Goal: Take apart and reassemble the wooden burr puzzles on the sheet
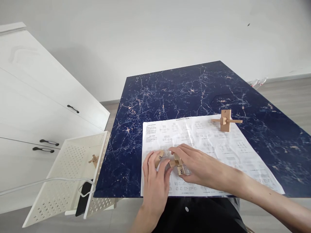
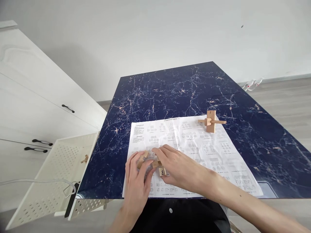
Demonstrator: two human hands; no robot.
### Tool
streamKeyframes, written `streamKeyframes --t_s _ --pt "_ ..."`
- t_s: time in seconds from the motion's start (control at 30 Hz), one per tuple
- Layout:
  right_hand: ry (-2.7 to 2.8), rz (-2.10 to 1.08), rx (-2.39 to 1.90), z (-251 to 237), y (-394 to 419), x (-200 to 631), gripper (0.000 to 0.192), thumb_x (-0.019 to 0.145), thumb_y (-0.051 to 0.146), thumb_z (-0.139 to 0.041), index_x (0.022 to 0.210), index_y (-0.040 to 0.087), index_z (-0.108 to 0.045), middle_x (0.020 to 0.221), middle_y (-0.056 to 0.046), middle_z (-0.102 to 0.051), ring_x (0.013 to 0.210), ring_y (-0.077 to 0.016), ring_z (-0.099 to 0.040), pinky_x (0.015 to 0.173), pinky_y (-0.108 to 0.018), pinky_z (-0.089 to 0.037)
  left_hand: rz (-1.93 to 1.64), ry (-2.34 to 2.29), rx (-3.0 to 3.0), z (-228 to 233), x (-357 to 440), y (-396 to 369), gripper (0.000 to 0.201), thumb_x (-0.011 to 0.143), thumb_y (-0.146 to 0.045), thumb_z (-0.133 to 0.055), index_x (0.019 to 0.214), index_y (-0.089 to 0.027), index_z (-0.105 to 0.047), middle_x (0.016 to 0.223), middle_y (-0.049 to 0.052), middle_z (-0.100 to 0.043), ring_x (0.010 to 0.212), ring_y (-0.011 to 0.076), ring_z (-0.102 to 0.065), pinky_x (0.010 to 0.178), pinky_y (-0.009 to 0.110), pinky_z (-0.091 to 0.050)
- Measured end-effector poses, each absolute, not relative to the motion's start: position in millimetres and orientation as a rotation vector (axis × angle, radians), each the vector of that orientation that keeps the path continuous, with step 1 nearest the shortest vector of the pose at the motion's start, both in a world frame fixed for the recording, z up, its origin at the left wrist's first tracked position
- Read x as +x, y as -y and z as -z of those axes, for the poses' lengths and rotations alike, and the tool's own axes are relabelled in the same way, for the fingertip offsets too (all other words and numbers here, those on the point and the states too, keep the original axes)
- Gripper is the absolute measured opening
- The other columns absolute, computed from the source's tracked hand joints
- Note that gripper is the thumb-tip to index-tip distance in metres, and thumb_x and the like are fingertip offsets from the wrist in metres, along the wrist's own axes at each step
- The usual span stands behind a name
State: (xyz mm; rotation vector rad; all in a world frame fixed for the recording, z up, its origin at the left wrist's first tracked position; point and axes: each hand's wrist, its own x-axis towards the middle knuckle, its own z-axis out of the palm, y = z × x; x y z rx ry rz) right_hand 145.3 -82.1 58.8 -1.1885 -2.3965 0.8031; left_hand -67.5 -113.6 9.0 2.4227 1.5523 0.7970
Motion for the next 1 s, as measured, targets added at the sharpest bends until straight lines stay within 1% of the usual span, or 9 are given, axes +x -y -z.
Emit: streamKeyframes --t_s 0.13,0.27,0.43,0.57,0.63,0.77,0.87,0.93,1.0 --pt "2.398 -0.765 -1.213 -60.7 81.5 147.7 0.068 0.075 -0.001 -0.062 0.137 0.025 -0.047 0.118 -0.01 -0.067 0.109 -0.0313 -0.065 0.083 -0.044 -0.059 -0.806 -1.544 2.43 -8.0 -67.4 113.2 0.021 0.105 -0.019 -0.061 0.123 -0.027 -0.069 0.148 0.01 -0.056 0.146 0.0324 -0.047 0.115 0.053 -0.053" --pt "2.434 -0.853 -1.197 -62.0 78.7 146.3 0.066 0.075 0.0 -0.062 0.134 0.024 -0.046 0.108 -0.007 -0.068 0.108 -0.0302 -0.064 0.083 -0.042 -0.059 -0.793 -1.526 2.422 -8.4 -67.6 113.1 0.023 0.106 -0.017 -0.06 0.125 -0.027 -0.068 0.149 0.011 -0.055 0.147 0.0326 -0.045 0.116 0.054 -0.052" --pt "2.466 -0.847 -1.186 -59.9 78.3 143.5 0.072 0.076 -0.001 -0.062 0.142 0.023 -0.041 0.112 -0.01 -0.069 0.113 -0.0318 -0.062 0.088 -0.045 -0.06 -0.767 -1.51 2.411 -9.9 -67.7 113.2 0.024 0.107 -0.017 -0.058 0.127 -0.027 -0.066 0.151 0.01 -0.054 0.149 0.0321 -0.042 0.117 0.054 -0.051" --pt "2.478 -0.848 -1.181 -62.2 78.6 142.0 0.074 0.075 -0.004 -0.06 0.141 0.023 -0.042 0.111 -0.009 -0.069 0.111 -0.0326 -0.063 0.085 -0.046 -0.06 -0.773 -1.519 2.409 -10.4 -67.1 113.2 0.024 0.107 -0.017 -0.058 0.127 -0.028 -0.067 0.15 0.01 -0.054 0.149 0.032 -0.043 0.116 0.054 -0.052" --pt "2.474 -0.869 -1.146 -65.2 78.0 141.5 0.075 0.076 -0.004 -0.061 0.142 0.024 -0.042 0.117 -0.009 -0.068 0.111 -0.0319 -0.064 0.086 -0.046 -0.061 -0.779 -1.52 2.411 -10.4 -67.0 113.0 0.025 0.107 -0.017 -0.058 0.128 -0.028 -0.067 0.15 0.009 -0.055 0.148 0.0322 -0.043 0.116 0.054 -0.053" --pt "2.394 -0.939 -1.109 -65.6 76.2 143.4 0.07 0.084 0.002 -0.067 0.144 0.027 -0.04 0.141 -0.012 -0.061 0.114 -0.0293 -0.068 0.086 -0.041 -0.062 -0.78 -1.517 2.402 -10.3 -67.9 112.3 0.027 0.107 -0.016 -0.056 0.128 -0.029 -0.066 0.15 0.009 -0.055 0.148 0.0317 -0.044 0.116 0.053 -0.052" --pt "2.35 -0.956 -1.138 -59.1 75.7 146.9 0.07 0.087 0.009 -0.071 0.146 0.027 -0.039 0.141 -0.013 -0.062 0.119 -0.031 -0.069 0.088 -0.041 -0.062 -0.766 -1.51 2.395 -9.4 -68.9 112.2 0.026 0.107 -0.017 -0.056 0.129 -0.028 -0.065 0.151 0.009 -0.054 0.147 0.0314 -0.044 0.117 0.054 -0.051" --pt "2.339 -0.957 -1.154 -54.8 76.0 148.9 0.075 0.088 0.011 -0.074 0.15 0.028 -0.036 0.14 -0.013 -0.064 0.125 -0.0326 -0.068 0.092 -0.043 -0.062 -0.759 -1.503 2.394 -8.6 -69.3 112.5 0.026 0.108 -0.017 -0.057 0.129 -0.028 -0.065 0.152 0.009 -0.053 0.148 0.0313 -0.043 0.118 0.054 -0.05" --pt "2.342 -0.944 -1.179 -52.6 76.5 149.6 0.079 0.087 0.012 -0.076 0.152 0.029 -0.033 0.139 -0.013 -0.065 0.126 -0.0334 -0.068 0.093 -0.044 -0.062 -0.757 -1.493 2.393 -8.1 -69.3 112.8 0.027 0.108 -0.016 -0.056 0.131 -0.028 -0.064 0.153 0.009 -0.053 0.149 0.031 -0.042 0.119 0.054 -0.049"
